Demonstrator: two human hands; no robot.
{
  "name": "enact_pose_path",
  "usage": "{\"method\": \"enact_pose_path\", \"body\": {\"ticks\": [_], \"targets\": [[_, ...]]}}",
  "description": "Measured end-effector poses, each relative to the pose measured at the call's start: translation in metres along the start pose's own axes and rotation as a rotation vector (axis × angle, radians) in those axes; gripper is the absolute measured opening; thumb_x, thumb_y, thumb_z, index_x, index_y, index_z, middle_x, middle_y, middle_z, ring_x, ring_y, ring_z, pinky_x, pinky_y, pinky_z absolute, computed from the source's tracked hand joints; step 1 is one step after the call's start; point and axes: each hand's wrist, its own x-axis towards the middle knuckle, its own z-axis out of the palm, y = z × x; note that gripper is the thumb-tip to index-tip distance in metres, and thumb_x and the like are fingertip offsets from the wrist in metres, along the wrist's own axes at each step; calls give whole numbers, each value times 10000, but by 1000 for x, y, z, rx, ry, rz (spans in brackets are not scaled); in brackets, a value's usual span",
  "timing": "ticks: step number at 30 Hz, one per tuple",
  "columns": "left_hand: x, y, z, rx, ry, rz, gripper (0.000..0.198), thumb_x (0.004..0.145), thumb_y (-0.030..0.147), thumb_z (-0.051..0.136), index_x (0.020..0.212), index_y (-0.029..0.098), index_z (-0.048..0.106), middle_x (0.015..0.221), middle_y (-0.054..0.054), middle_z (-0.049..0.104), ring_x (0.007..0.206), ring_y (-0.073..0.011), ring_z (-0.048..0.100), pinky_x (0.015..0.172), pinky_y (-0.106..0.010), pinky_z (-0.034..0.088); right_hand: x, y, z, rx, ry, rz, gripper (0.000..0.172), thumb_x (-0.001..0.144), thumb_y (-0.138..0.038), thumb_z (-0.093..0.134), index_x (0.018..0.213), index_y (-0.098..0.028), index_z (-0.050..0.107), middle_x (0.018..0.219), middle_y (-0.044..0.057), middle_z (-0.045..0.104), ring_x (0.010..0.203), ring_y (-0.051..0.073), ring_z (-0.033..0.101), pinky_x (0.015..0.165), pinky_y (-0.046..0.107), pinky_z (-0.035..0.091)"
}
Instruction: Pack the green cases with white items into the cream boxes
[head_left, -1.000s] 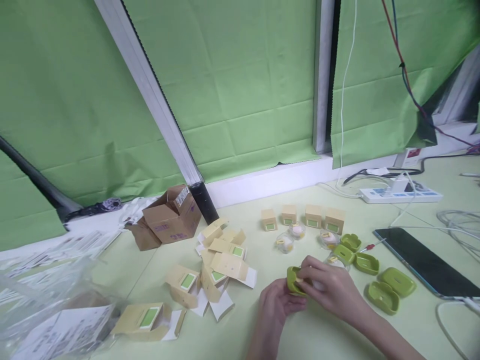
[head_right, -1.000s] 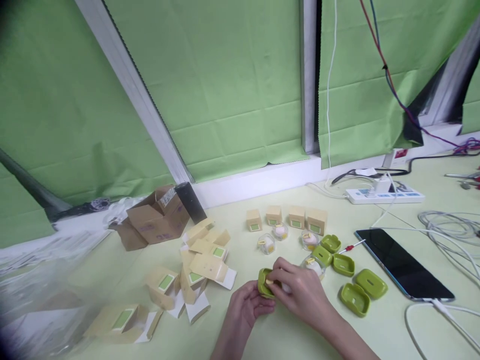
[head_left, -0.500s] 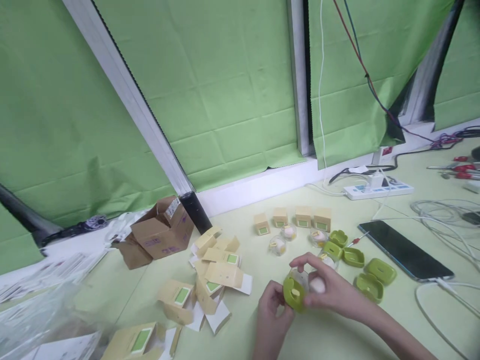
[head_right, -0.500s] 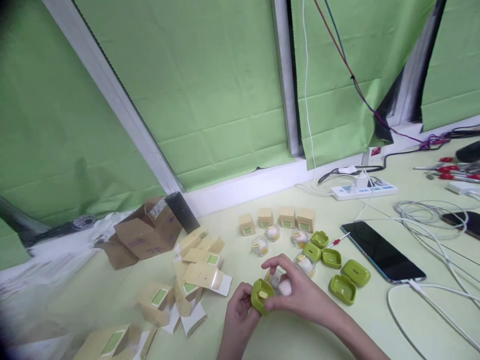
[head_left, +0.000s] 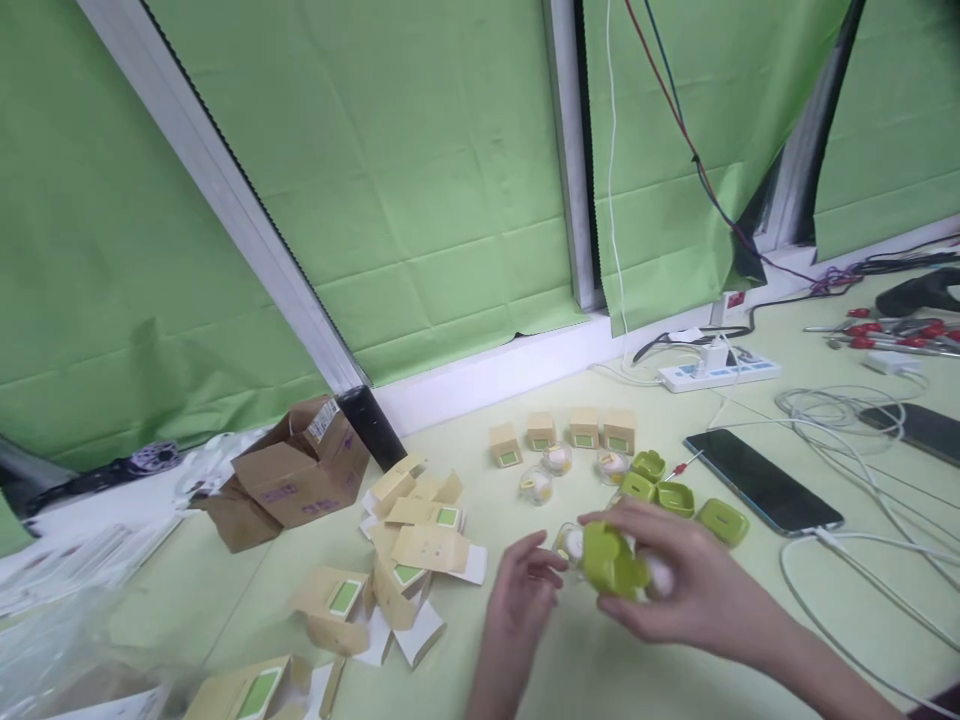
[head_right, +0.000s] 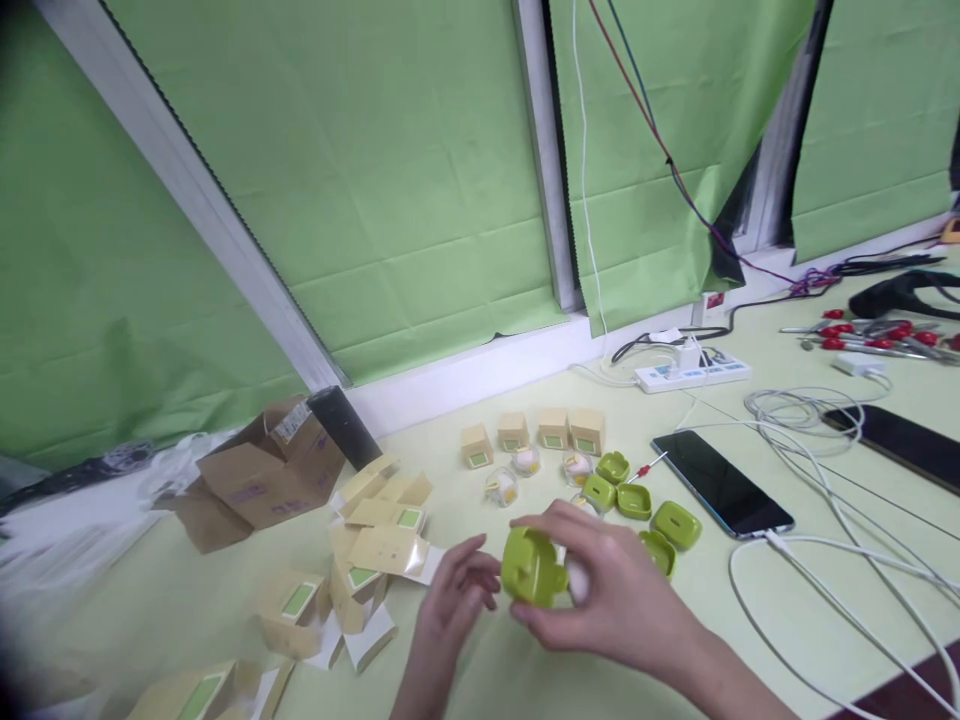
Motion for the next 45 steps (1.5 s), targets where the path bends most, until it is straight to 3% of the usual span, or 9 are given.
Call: {"method": "enact_pose_path", "body": {"ticks": [3,10,14,18,23,27,31,36,45], "targets": [[-13,8,11,162,-167,-27,208,777,338,597,934,204,619,868,-59,610,803,-194,539,732,-280,407,0,-9,20,-13,-95,-54,485,619,-224,649,1097,-293,598,840,10,637,727,196,621,621,274,486],[-36,13,-4,426,-147,48,305,822,415,508,676,180,638,678,-47,556,675,-180,501,637,-262,374,-12,-12,36,-3,-124,-98,480,564,-228,656,1040,-281,623,757,-13,601,666,166,596,559,230,452],[-39,-2,-2,170,87,-36,300,767,454,589,896,195,668,702,-38,594,663,-168,515,634,-264,390,-8,-9,45,-96,-123,-107,580,614,-250,644,1179,-285,520,901,9,648,709,179,627,575,242,451],[-32,-12,10,-327,187,-249,834,687,481,675,1380,299,247,875,-46,655,617,-143,562,630,-286,431,10,-2,51,-165,-158,-52,401,661,-276,654,1042,-244,532,895,14,643,650,179,618,548,259,435],[-14,-6,15,-549,279,-266,842,656,470,711,1362,258,305,953,-85,661,784,-189,638,803,-339,441,33,19,42,329,-254,105,505,703,-250,602,1164,-261,397,1042,42,529,725,161,620,554,246,483],[-1,-7,9,-541,279,-221,632,687,315,720,1249,221,447,966,-79,652,758,-163,635,818,-332,438,48,34,46,602,-135,187,374,761,-229,544,1099,-257,385,937,14,544,790,165,616,630,274,520],[5,-15,8,-598,148,-173,326,700,190,675,1017,171,602,1022,-76,631,903,-177,584,844,-314,423,47,37,67,464,-83,-1,225,784,-321,610,982,-231,551,1039,72,568,1008,226,564,806,337,509],[3,-26,9,-763,83,-273,253,721,347,638,869,141,647,863,-68,633,803,-174,553,769,-318,433,31,39,82,148,-129,-212,276,848,-262,562,1124,-272,547,1088,71,612,1028,210,567,855,353,499],[-8,-24,14,-738,-9,-227,319,891,344,447,1083,142,603,1080,-97,600,1028,-208,514,916,-348,363,30,42,82,-57,-61,-527,488,826,-73,484,1269,-278,479,1053,80,626,964,192,581,769,324,515]]}}
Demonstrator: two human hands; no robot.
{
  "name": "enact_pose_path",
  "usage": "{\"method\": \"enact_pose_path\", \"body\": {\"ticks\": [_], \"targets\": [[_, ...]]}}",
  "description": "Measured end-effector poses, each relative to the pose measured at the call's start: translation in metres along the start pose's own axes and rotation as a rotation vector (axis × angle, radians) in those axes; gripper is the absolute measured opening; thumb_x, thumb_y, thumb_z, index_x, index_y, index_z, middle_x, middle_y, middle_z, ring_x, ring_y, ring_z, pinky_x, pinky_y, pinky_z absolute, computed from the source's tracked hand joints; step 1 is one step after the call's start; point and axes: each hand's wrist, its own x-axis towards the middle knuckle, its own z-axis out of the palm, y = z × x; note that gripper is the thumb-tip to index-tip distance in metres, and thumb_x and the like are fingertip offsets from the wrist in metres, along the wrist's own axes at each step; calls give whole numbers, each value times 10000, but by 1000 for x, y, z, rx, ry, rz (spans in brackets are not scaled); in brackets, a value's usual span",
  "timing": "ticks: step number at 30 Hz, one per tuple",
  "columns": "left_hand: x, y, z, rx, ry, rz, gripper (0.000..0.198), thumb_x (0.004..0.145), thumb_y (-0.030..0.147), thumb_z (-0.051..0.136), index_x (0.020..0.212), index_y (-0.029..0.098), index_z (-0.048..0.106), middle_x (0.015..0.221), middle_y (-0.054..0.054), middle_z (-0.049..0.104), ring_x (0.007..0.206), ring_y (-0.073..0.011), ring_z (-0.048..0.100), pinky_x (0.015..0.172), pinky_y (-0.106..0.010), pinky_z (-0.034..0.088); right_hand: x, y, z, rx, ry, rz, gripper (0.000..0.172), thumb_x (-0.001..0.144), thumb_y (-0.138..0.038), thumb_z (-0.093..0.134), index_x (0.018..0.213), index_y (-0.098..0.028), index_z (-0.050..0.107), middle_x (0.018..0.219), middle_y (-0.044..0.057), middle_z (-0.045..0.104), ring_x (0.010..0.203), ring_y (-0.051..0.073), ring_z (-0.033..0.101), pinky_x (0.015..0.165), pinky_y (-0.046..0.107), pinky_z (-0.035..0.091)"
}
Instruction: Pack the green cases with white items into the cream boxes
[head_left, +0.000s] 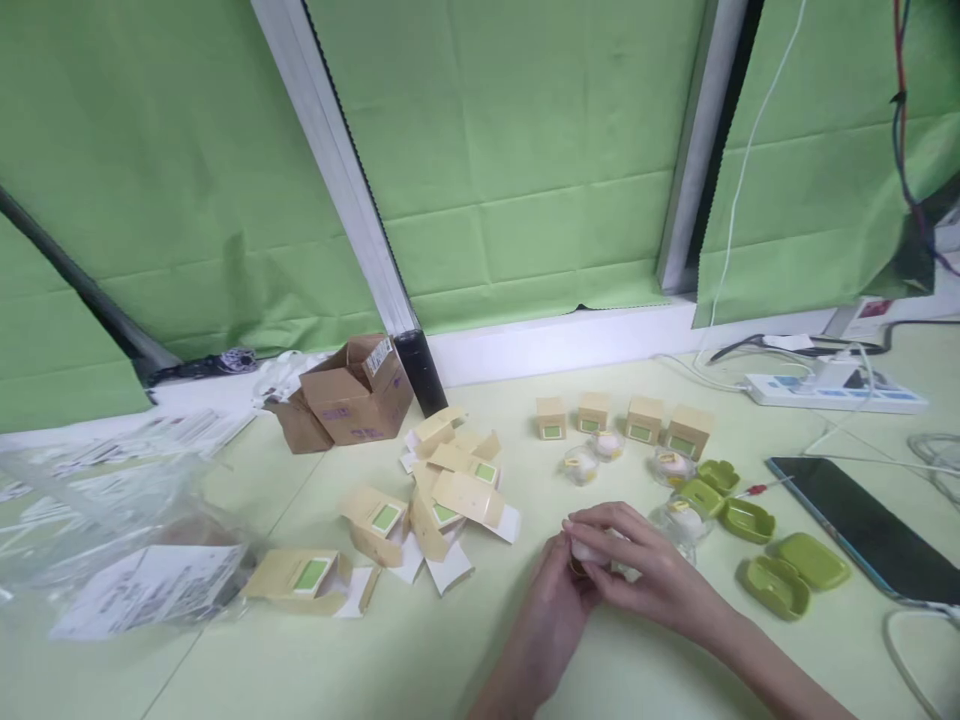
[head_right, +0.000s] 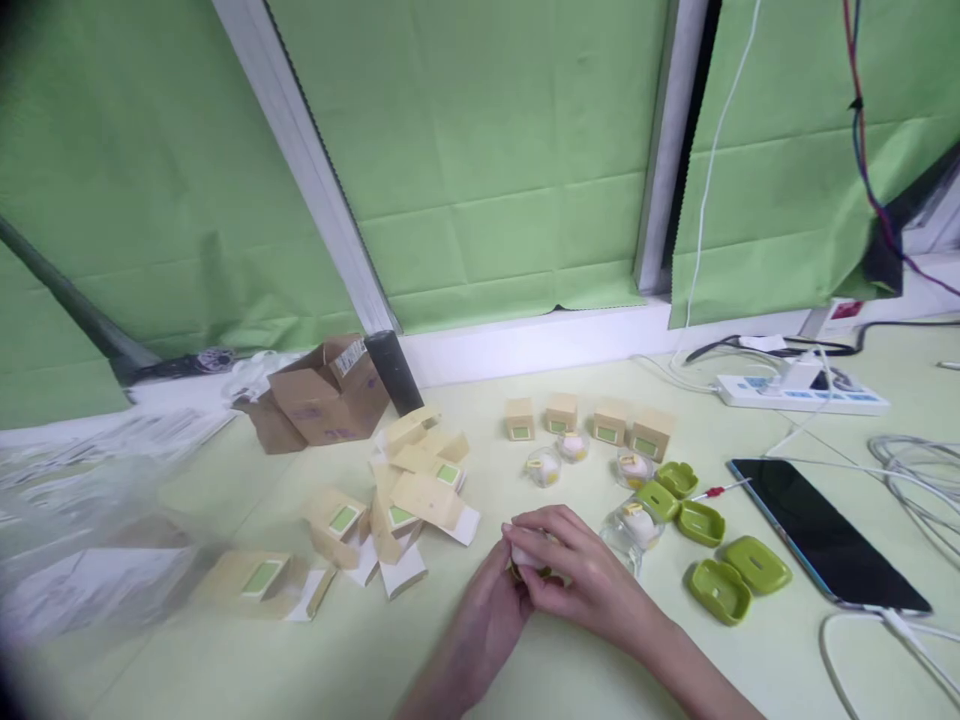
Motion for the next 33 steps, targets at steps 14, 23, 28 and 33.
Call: {"method": "enact_pose_path", "body": {"ticks": [14,23,28,33], "targets": [[-5,4,0,-15,56,-62,299,889,314,437,979,107,633,943,-104,634,929,-196,551,837,-325,408,-11,-3,11,94,23,237,365,809,-208,584,1165,-255,515,1010,67,636,924,196,601,689,278,545],[-8,-6,-6,76,109,-26,165,834,264,507,871,157,628,931,-49,614,933,-185,518,816,-298,397,-8,-12,23,25,110,124,432,678,-30,513,1053,-232,584,880,54,617,813,203,582,703,363,481],[-9,-6,-5,37,93,-38,103,784,258,571,840,186,618,925,-26,620,917,-177,523,878,-335,391,-8,-12,22,41,49,158,435,686,-35,526,1070,-238,558,906,54,608,844,208,573,732,376,467],[-2,-7,-4,-114,80,-72,178,792,299,576,917,182,626,982,-58,625,1005,-210,547,922,-346,395,-8,-9,20,106,-57,241,360,791,-172,582,1136,-255,526,986,66,608,937,212,564,771,359,492]]}}
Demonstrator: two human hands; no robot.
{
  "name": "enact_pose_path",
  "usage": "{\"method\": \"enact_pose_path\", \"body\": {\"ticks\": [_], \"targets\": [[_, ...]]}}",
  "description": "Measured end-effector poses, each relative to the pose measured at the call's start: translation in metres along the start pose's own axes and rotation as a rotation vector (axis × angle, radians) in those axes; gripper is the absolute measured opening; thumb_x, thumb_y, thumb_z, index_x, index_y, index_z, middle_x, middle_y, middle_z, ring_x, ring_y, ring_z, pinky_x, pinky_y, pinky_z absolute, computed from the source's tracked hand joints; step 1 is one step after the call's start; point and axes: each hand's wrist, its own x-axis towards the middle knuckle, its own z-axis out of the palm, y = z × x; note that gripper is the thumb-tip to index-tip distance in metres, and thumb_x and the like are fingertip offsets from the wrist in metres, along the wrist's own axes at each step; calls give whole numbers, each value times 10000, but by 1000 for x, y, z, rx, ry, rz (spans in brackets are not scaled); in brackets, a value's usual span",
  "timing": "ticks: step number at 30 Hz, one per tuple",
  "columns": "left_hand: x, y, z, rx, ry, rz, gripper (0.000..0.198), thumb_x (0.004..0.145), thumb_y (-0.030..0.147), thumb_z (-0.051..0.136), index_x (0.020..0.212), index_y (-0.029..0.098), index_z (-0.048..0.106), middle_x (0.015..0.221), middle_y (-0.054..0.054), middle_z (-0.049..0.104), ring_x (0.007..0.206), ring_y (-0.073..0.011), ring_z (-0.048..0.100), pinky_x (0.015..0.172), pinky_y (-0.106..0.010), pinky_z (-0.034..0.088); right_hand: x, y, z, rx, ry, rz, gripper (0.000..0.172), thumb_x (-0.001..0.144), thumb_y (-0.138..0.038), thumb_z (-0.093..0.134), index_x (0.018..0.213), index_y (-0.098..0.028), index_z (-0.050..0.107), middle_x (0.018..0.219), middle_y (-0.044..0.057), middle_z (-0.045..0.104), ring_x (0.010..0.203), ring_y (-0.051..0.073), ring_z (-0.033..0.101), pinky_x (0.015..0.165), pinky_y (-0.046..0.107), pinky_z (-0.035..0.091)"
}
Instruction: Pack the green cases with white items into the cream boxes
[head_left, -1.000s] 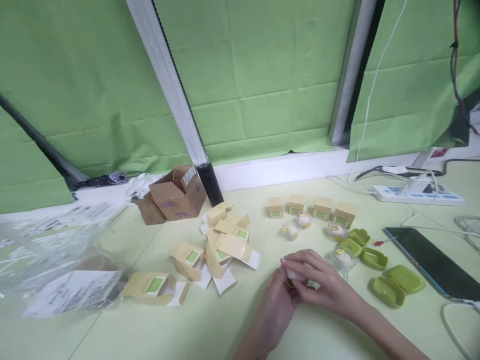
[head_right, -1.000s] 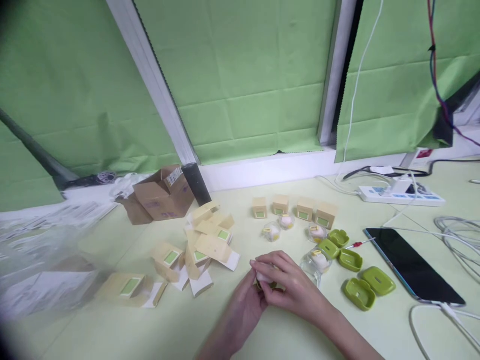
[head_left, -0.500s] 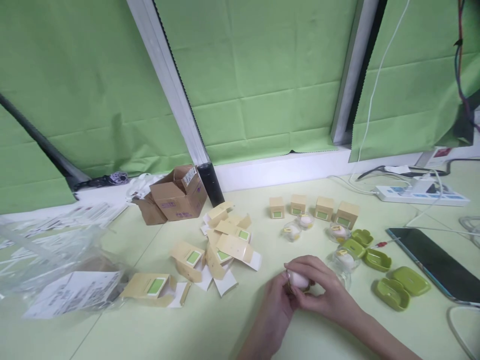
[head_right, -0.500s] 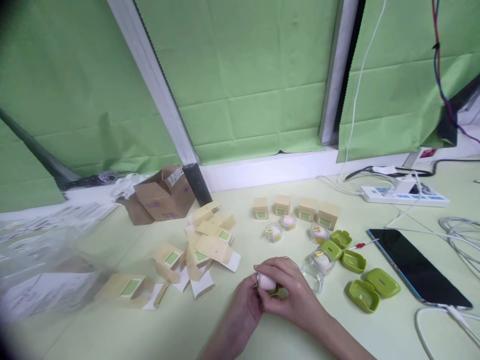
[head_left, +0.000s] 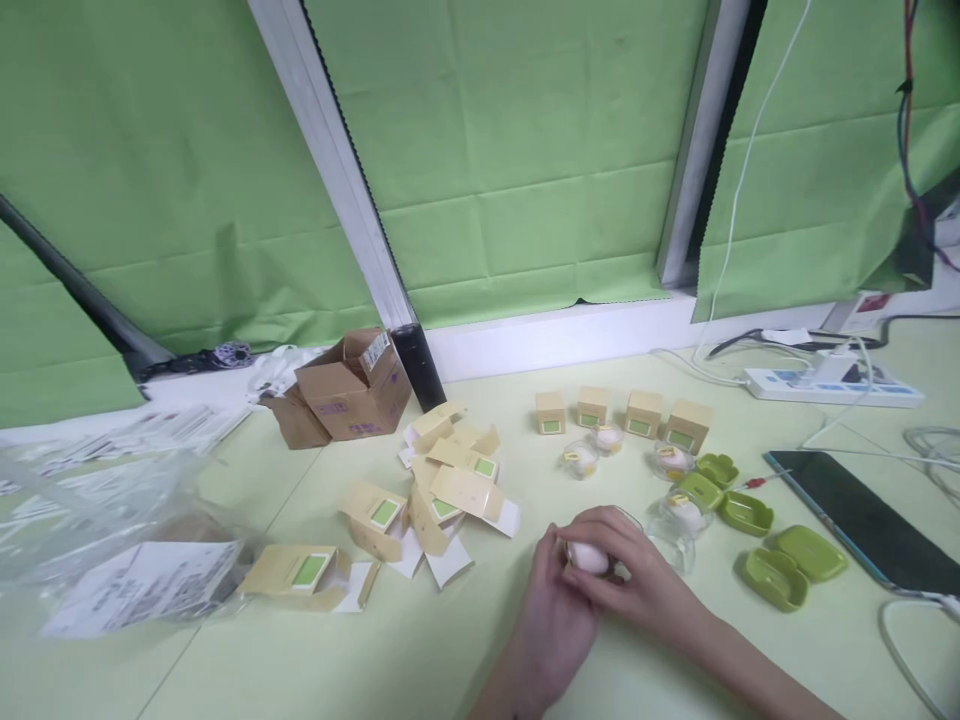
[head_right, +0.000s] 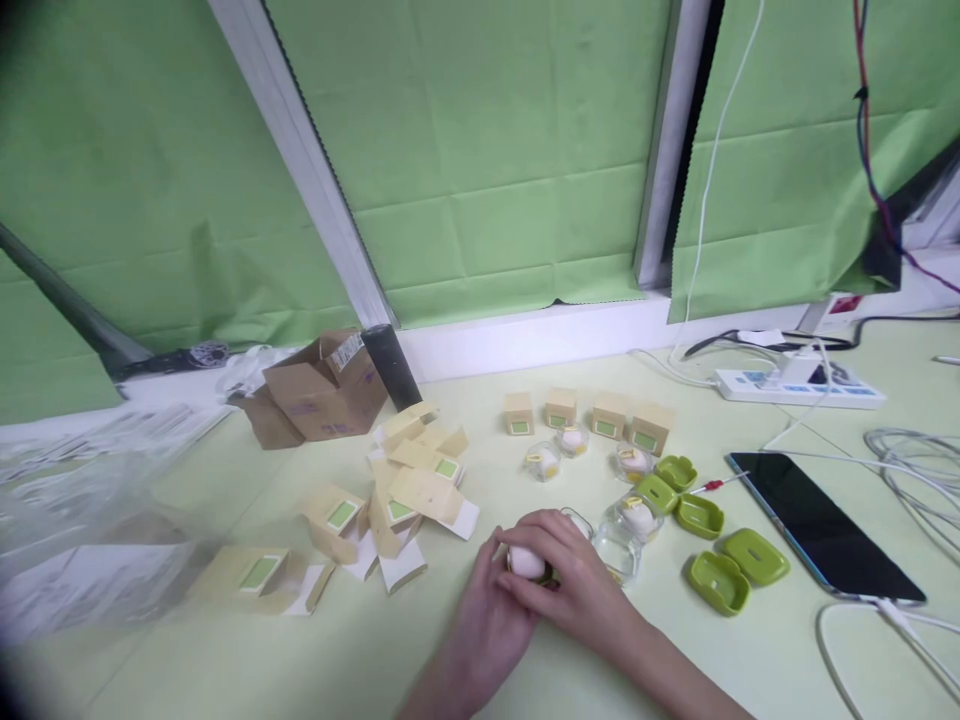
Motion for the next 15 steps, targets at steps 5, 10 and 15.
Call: {"method": "enact_pose_path", "body": {"ticks": [5,10,15], "targets": [[2,-2,5,-131,-72,-42,303,896,310,409,1021,144,630,1069,-83,623,1104,-200,516,993,-322,342,-4,2,4,-30,22,-72,377,840,-194,534,1211,-249,502,1011,74,623,949,203,576,790,339,507],[0,-6,2,-119,-51,-19,324,902,306,402,1048,130,630,1055,-85,634,1115,-191,513,1004,-293,328,-4,4,8,-130,-35,-170,414,872,-167,451,1282,-224,460,1004,96,610,913,202,583,750,336,531],[-2,-3,-1,-129,-47,-37,362,912,338,371,1066,125,620,1111,-90,611,1134,-192,498,999,-296,333,-3,-4,2,-121,-121,-151,421,899,-177,430,1316,-232,416,1100,106,566,1004,202,552,812,330,521]]}}
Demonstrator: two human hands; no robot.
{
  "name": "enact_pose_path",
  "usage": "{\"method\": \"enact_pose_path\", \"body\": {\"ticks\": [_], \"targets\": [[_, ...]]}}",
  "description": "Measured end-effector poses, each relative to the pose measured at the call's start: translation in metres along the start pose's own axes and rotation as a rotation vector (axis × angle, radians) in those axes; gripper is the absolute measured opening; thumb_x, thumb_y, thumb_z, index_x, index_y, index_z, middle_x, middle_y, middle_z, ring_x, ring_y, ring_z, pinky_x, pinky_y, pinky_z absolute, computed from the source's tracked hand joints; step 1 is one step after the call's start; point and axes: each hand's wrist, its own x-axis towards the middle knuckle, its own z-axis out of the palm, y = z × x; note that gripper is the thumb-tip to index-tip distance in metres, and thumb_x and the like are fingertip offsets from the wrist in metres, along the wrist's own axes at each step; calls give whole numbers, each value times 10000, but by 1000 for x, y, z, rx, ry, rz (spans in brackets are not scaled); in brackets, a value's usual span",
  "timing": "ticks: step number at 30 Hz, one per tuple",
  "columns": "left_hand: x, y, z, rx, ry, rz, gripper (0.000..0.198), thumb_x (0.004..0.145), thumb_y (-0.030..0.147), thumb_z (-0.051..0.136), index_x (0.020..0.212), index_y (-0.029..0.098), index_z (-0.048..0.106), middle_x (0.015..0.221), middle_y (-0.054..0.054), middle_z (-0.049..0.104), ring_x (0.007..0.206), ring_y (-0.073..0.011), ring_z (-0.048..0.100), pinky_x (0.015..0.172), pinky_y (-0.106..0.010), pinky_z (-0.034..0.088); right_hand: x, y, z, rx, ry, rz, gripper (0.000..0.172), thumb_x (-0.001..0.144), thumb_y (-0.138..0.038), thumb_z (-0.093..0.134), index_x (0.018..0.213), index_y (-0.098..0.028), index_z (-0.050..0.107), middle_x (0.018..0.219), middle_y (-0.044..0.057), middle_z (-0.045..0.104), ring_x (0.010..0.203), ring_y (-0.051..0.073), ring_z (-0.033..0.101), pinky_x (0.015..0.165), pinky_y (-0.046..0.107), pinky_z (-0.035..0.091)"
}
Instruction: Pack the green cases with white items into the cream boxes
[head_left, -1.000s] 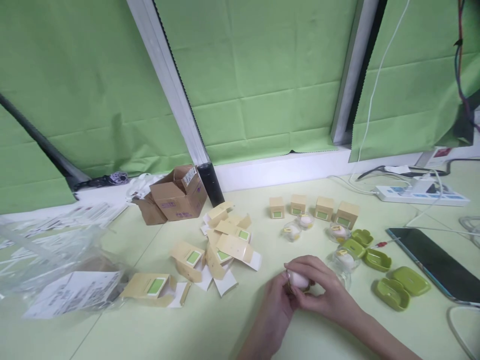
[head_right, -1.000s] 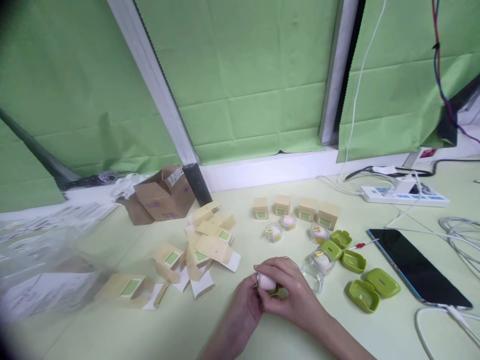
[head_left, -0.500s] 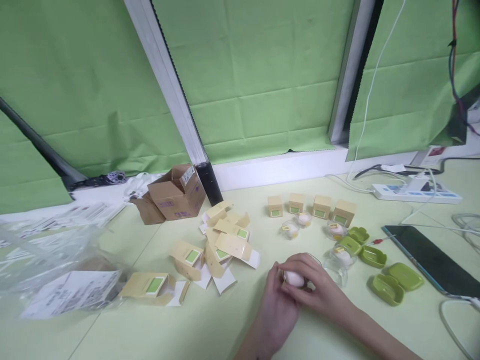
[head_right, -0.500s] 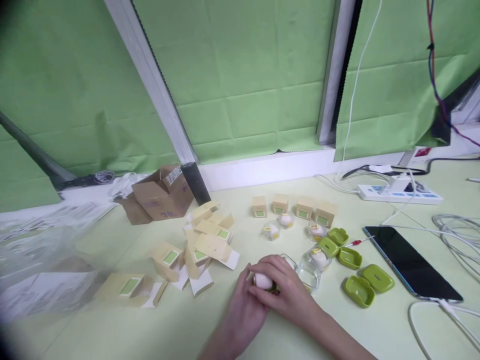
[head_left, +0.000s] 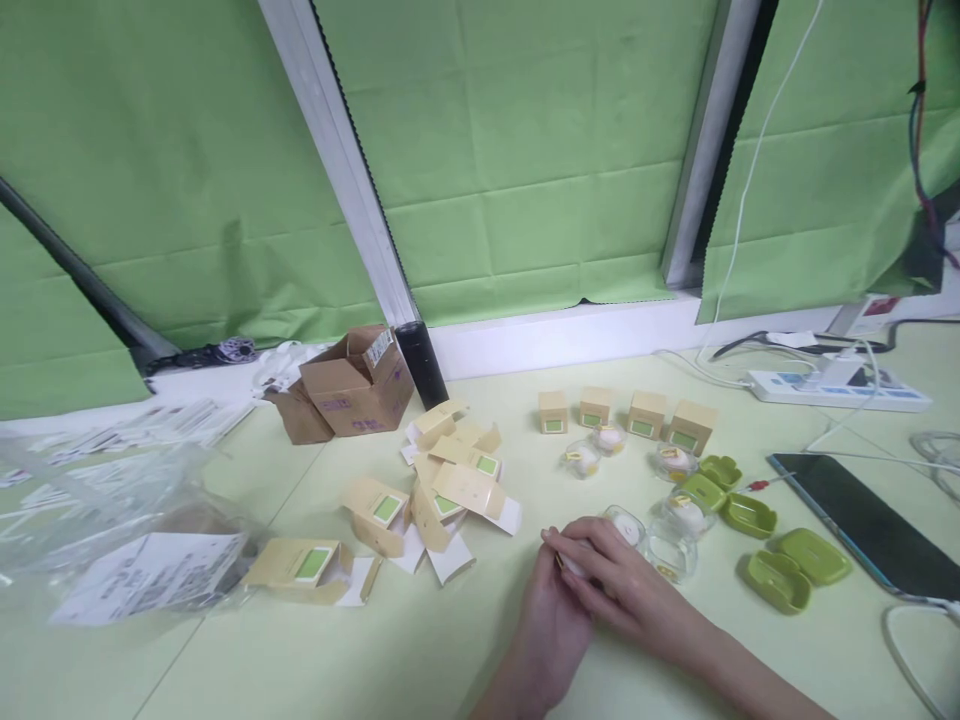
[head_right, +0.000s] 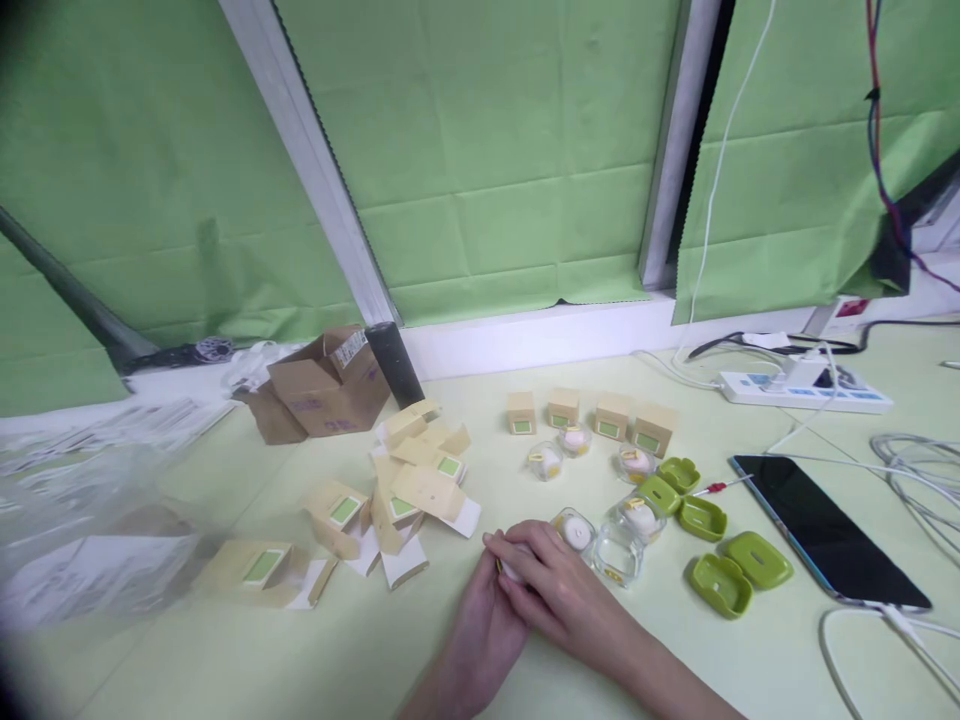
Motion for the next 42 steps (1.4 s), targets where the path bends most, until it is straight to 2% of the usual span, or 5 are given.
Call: {"method": "enact_pose_path", "body": {"ticks": [8,17,22,31,42], "targets": [[-2,-1,3,35,22,31,342,910,326,375,1080,143,608,1153,-84,591,1167,-196,463,977,-296,353,1,-2,-7,20,38,-12,379,899,-192,443,1276,-226,458,1064,113,574,991,218,552,786,346,525],[-3,1,1,161,95,42,316,894,358,413,1003,155,628,983,-60,626,1018,-181,531,912,-287,377,5,-6,-16,16,-12,-38,356,869,-172,481,1219,-226,515,1044,108,563,949,209,552,760,341,514],[-6,1,2,241,76,52,376,886,432,404,1018,154,620,960,-57,631,1011,-193,531,937,-310,347,3,-3,-9,-57,46,-102,385,855,-136,466,1228,-227,502,1017,102,589,926,206,561,742,344,512],[-4,1,0,218,89,42,412,849,477,458,1051,153,612,1033,-76,624,1058,-218,514,962,-335,319,5,-9,-11,-13,50,-67,380,878,-134,435,1244,-228,473,1030,113,581,951,227,550,748,380,512],[-5,4,1,221,22,71,387,909,410,364,1055,142,602,987,-69,625,1042,-191,500,940,-319,323,5,-13,-14,53,78,10,221,856,-136,470,1058,-203,526,957,95,554,907,217,544,729,365,515]]}}
